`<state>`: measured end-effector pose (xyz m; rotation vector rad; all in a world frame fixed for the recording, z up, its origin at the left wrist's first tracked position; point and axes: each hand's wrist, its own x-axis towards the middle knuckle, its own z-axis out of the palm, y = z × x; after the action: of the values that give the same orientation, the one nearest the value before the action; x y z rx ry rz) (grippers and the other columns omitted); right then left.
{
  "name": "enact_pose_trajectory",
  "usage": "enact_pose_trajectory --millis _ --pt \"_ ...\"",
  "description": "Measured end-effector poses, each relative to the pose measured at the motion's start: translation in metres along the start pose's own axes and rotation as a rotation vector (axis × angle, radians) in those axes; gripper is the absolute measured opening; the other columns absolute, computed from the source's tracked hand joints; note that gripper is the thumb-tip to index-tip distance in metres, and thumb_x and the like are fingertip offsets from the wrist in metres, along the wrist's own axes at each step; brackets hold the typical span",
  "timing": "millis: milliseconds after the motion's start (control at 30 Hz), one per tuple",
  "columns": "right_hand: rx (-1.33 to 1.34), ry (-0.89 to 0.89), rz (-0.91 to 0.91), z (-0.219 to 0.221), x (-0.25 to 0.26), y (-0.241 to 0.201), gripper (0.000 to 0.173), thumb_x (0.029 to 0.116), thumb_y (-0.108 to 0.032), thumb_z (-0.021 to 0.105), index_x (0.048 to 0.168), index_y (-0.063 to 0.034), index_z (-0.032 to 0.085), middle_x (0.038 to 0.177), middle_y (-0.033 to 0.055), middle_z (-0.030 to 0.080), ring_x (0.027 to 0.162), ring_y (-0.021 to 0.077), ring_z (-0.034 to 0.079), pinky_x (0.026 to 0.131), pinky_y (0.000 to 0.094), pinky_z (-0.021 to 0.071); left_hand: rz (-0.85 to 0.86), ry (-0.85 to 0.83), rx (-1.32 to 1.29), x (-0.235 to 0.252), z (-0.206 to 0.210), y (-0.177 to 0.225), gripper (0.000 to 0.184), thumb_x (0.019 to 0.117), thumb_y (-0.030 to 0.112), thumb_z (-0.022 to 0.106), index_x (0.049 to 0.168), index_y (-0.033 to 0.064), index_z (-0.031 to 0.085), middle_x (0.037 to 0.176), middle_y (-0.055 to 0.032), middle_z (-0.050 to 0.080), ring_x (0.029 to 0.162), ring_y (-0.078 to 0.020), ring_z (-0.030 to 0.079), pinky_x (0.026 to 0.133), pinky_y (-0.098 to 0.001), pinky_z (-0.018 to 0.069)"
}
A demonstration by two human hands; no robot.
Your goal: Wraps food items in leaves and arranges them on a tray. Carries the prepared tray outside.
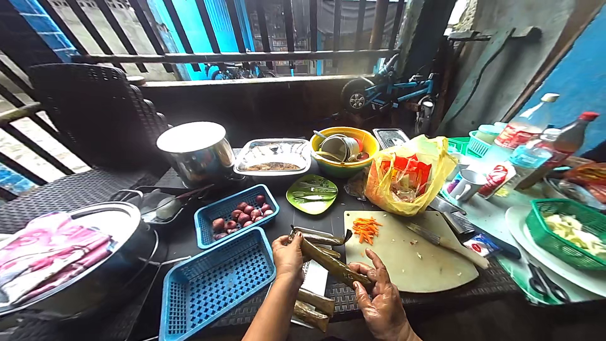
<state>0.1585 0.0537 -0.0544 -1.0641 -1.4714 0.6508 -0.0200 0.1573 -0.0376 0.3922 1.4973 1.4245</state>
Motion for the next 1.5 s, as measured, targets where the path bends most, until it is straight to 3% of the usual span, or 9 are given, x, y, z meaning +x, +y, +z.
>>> enact_pose_trajectory --millis 167,467,633,733,800,900,1000,1167,1500 --pt "0.242 0.016 0.183 -0.003 0.003 -0.01 0.085 0.0789 0.015 0.061 0.152 0.0173 0.017 0.119 0.0149 0.073 0.107 0.016 0.073 0.091 0.0303 0.0613 0.018 -0.053 -0.136 -0.003 -0.001 -0.001 0.008 0.099 -0.002 0.061 0.101 -0.0021 0.053 0.078 -0.0174 0.063 0.059 -0.0257 0.065 0.053 -0.0408 0.059" --pt "0.359 0.043 0.445 0.0 0.008 -0.009 0.091 0.0831 0.015 0.061 0.158 0.0056 0.011 0.122 0.0157 0.07 0.105 0.0188 0.073 0.085 0.0331 0.0624 -0.145 -0.224 0.026 -0.008 -0.008 -0.007 0.046 0.1105 0.037 0.045 0.111 -0.0052 0.064 0.087 -0.0187 0.071 0.073 -0.0279 0.072 0.066 -0.0428 0.0618" --pt "0.32 0.017 0.612 0.011 0.011 0.008 0.086 0.0854 0.013 0.061 0.158 0.0016 0.017 0.116 0.0145 0.07 0.094 0.0184 0.074 0.075 0.0327 0.0626 -0.184 -0.308 0.404 0.006 -0.029 -0.014 0.036 0.1068 0.031 0.057 0.122 0.0 0.063 0.115 -0.0189 0.065 0.103 -0.0287 0.063 0.085 -0.0482 0.0533" --pt "0.307 0.009 0.689 0.023 0.009 0.025 0.085 0.0849 0.013 0.063 0.157 0.0023 0.02 0.114 0.0169 0.064 0.09 0.021 0.072 0.075 0.0361 0.0629 -0.102 -0.283 0.633 0.023 -0.035 -0.025 0.036 0.107 0.035 0.056 0.102 0.001 0.068 0.081 -0.0072 0.06 0.066 -0.0147 0.054 0.059 -0.032 0.0451" --pt "0.311 0.013 0.742 0.033 0.009 0.033 0.083 0.0855 0.014 0.063 0.157 0.0024 0.021 0.113 0.0175 0.061 0.087 0.0221 0.071 0.074 0.0373 0.0628 -0.049 -0.25 0.774 0.033 -0.034 -0.031 0.038 0.1072 0.034 0.055 0.096 -0.0005 0.067 0.075 -0.0082 0.058 0.061 -0.0166 0.053 0.059 -0.0344 0.0457" --pt "0.262 0.013 0.809 0.045 0.011 0.049 0.08 0.0855 0.014 0.064 0.155 0.0013 0.027 0.11 0.0171 0.061 0.086 0.0228 0.07 0.073 0.0382 0.0629 -0.025 -0.162 0.981 0.042 -0.027 -0.035 0.04 0.1049 0.033 0.059 0.119 -0.0038 0.065 0.11 -0.0221 0.069 0.103 -0.033 0.067 0.094 -0.0515 0.0508" --pt "0.162 0.021 0.825 0.051 0.014 0.069 0.075 0.0862 0.011 0.066 0.153 0.0017 0.033 0.108 0.0167 0.06 0.088 0.0217 0.067 0.075 0.0362 0.0597 0.004 -0.122 1.147 0.044 -0.02 -0.041 0.051 0.1057 0.035 0.056 0.137 -0.0039 0.049 0.126 -0.0232 0.065 0.121 -0.035 0.064 0.104 -0.0515 0.0487" --pt "0.105 0.044 0.879 0.053 0.023 0.071 0.073 0.0873 0.011 0.068 0.151 0.0017 0.034 0.11 0.0179 0.062 0.085 0.0222 0.07 0.07 0.0362 0.0612 0.087 -0.209 1.523 0.029 -0.01 -0.033 0.059 0.1094 0.043 0.043 0.139 -0.0072 0.053 0.142 -0.0283 0.054 0.132 -0.0377 0.056 0.11 -0.0489 0.0453" --pt "-0.143 -0.043 0.733 0.076 0.042 0.058 0.065 0.0843 0.005 0.072 0.143 0.0057 0.046 0.106 0.0158 0.066 0.096 0.0232 0.067 0.088 0.0369 0.0555 0.131 -0.288 1.56 0.008 -0.009 -0.028 0.08 0.0983 0.059 0.058 0.147 -0.0044 0.049 0.155 -0.0271 0.042 0.144 -0.0405 0.042 0.117 -0.0501 0.0375"
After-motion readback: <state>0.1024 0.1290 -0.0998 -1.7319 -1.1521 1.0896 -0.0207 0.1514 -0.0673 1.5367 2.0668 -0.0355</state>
